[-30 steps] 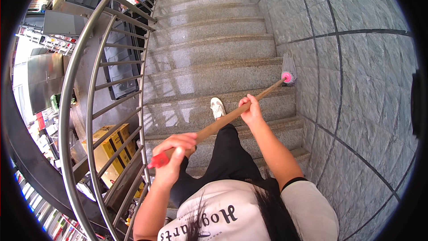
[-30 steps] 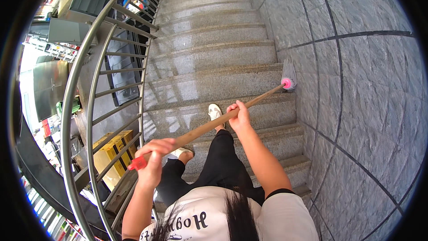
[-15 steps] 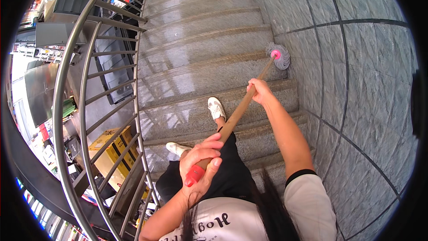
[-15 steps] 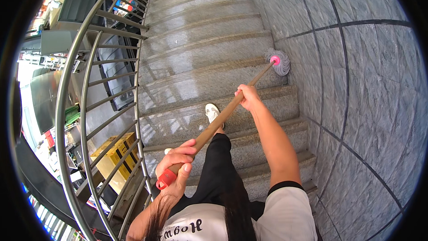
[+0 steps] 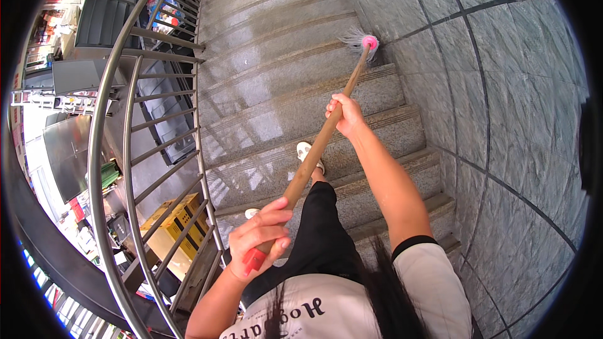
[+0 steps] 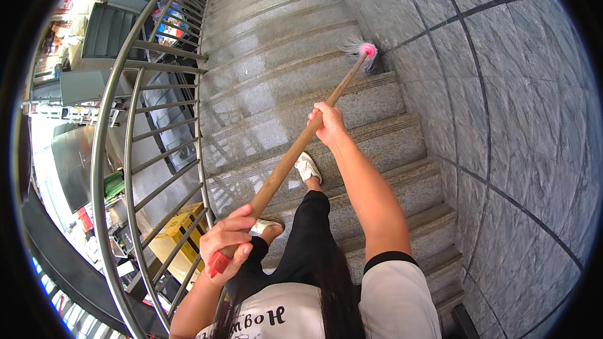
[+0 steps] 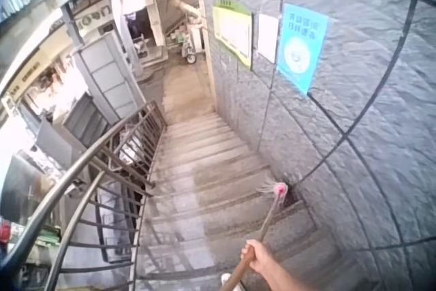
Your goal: Mop the stairs using a wet floor mop.
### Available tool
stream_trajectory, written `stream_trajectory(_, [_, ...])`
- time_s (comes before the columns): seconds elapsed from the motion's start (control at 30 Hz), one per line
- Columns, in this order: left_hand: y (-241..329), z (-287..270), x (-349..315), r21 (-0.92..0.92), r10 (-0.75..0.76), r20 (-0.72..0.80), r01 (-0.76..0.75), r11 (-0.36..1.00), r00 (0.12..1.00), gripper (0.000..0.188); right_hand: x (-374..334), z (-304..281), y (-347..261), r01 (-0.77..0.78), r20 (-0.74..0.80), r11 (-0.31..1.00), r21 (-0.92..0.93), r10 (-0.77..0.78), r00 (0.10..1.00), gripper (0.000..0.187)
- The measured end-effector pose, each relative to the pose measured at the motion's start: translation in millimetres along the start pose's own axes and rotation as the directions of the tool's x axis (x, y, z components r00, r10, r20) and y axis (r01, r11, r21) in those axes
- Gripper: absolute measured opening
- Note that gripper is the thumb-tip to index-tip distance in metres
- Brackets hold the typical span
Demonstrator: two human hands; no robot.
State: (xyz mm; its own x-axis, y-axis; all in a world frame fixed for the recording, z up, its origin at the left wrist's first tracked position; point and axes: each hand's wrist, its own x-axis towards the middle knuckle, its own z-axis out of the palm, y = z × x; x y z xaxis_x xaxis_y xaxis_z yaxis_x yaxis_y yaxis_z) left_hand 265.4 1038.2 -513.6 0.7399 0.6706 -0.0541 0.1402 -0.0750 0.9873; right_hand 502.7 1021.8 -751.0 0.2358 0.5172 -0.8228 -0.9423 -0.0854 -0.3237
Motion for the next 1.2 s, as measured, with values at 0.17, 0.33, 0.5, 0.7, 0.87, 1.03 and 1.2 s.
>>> stream_trajectory(0.17, [24.5,-18.7,-21.8,0.013,0.081,0.057,-0.082,0.997,0.995,0.012,-46.8,21.7,5.6,0.016,0.073,0.995,0.096,-0.023,0.997,0.014])
stream_trajectory(0.33, [38.7,-49.1,-52.5,-0.024,-0.033,-0.191,0.029,0.999,0.981,0.02,-90.1,44.8,19.7,0.064,0.048,0.994,0.087,-0.069,0.996,0.017])
stream_trajectory(0.5, [25.1,-61.1,-76.7,-0.286,-0.238,-0.421,0.121,0.951,0.875,0.032,-106.9,30.5,60.9,0.088,-0.107,0.994,0.064,-0.081,0.991,0.011])
stream_trajectory(0.7, [23.8,-78.7,-46.6,-0.148,-0.662,0.048,0.661,0.736,0.748,0.076,-24.1,-65.0,90.7,-0.227,-0.419,0.954,-0.197,0.128,0.899,0.011])
stream_trajectory(0.87, [-23.8,-45.5,-45.2,0.855,-0.835,0.273,0.277,0.438,0.477,0.041,-28.3,-84.3,134.3,-0.125,-0.458,0.985,-0.119,0.057,0.887,0.013])
stream_trajectory(1.03, [-84.7,-50.1,-122.3,0.069,-0.894,0.435,0.986,0.153,0.108,0.022,-29.3,-83.9,147.0,-0.161,-0.436,0.976,-0.144,0.084,0.896,0.022])
stream_trajectory(1.2, [-94.7,11.4,-150.1,-0.211,-0.897,0.416,0.975,0.067,0.151,0.015,1.1,-117.2,142.1,-0.223,-0.433,0.833,-0.505,-0.021,0.901,0.016])
